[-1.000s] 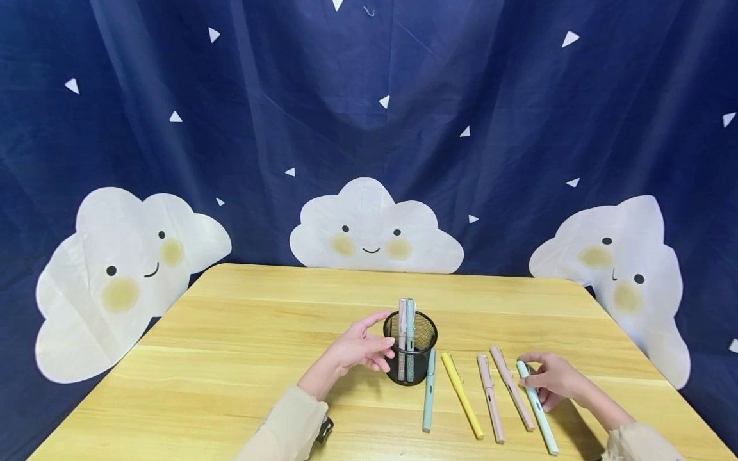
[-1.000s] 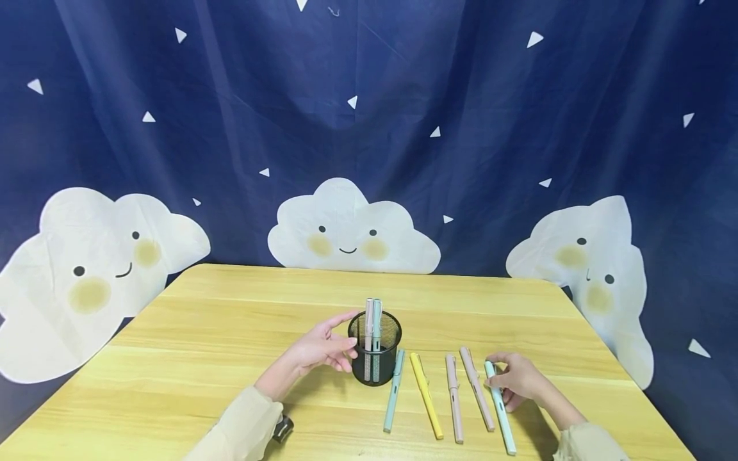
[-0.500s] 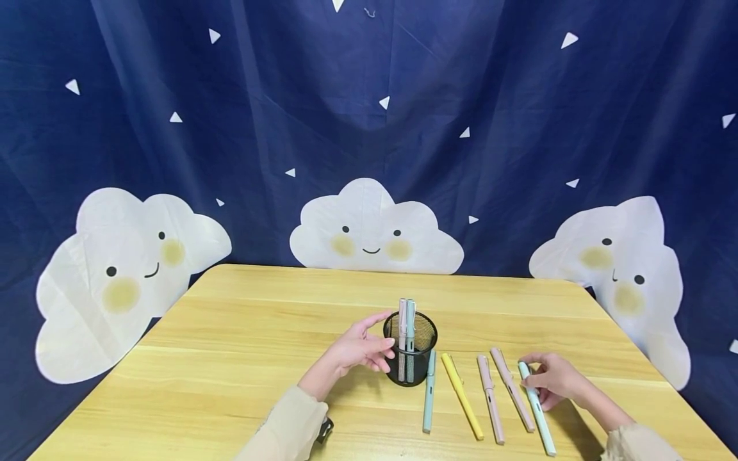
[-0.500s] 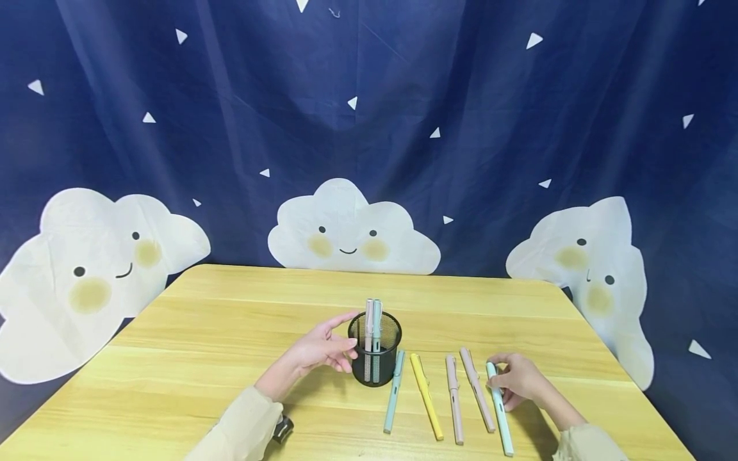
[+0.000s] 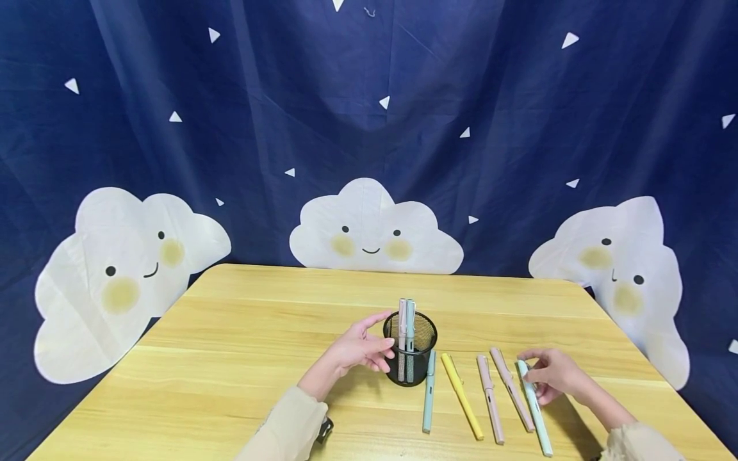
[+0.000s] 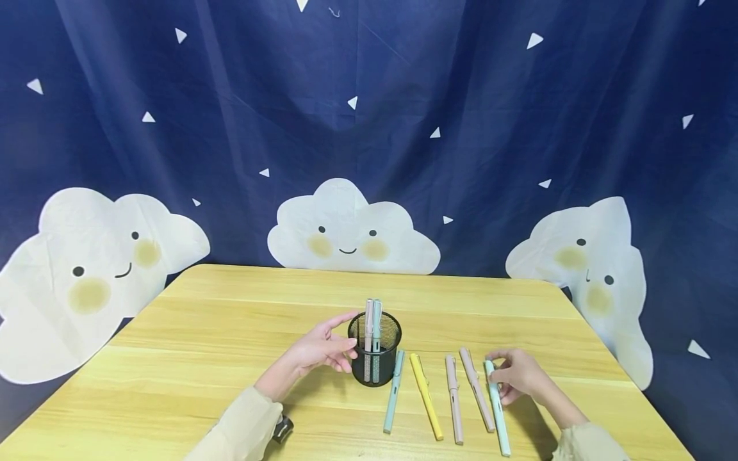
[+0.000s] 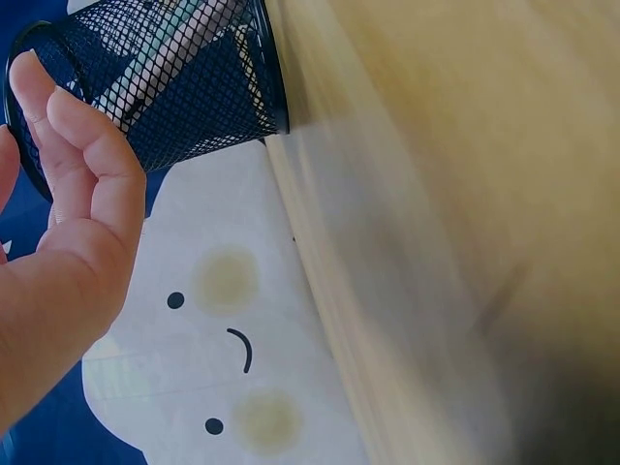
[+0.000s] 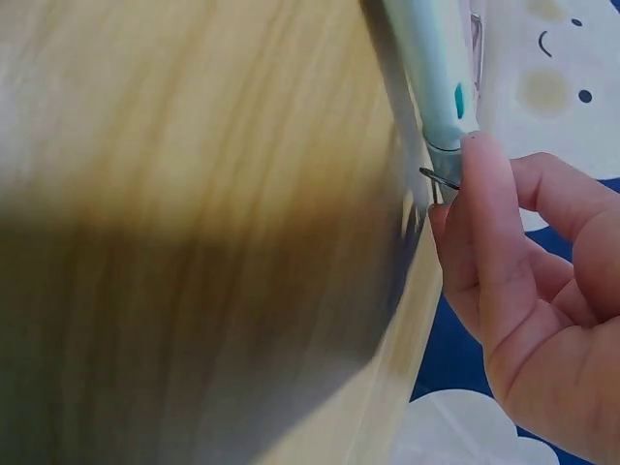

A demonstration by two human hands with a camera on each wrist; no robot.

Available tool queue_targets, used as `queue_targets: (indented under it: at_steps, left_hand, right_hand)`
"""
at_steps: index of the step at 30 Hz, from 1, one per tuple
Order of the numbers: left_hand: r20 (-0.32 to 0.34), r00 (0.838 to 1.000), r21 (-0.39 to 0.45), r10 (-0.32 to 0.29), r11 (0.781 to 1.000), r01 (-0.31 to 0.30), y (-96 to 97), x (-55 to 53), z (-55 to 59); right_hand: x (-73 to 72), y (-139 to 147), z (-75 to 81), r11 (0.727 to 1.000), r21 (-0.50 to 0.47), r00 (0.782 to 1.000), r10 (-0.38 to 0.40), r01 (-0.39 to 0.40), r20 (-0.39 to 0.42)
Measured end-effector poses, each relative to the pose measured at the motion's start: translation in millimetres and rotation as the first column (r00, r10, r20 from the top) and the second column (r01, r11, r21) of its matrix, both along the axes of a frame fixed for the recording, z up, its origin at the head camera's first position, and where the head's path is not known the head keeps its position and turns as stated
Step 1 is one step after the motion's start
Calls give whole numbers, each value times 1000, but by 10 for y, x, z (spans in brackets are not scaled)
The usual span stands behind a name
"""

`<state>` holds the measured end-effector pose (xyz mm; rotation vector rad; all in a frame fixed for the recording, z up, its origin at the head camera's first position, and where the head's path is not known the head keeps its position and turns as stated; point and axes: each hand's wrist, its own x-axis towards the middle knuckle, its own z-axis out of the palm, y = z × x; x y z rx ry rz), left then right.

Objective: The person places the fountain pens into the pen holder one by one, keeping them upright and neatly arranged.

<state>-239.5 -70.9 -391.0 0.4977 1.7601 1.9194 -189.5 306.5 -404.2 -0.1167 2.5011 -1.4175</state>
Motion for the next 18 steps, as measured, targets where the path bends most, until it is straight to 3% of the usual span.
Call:
queue_targets:
  at_steps: [7, 14, 18]
  left_hand:
    - [-2, 1000, -6, 1, 1000, -1, 1, -4, -2]
    - [2, 1000, -5, 2, 1000, -2, -4, -8, -9]
    - [6, 1000, -2, 2, 1000, -2, 0, -13, -18]
  right_hand:
    - [9, -10, -15, 998, 46, 999, -31, 32, -27]
    - [13, -28, -21, 997, 77, 1000, -10, 11, -16]
    - [14, -57, -35, 992, 120, 999, -48, 49, -14]
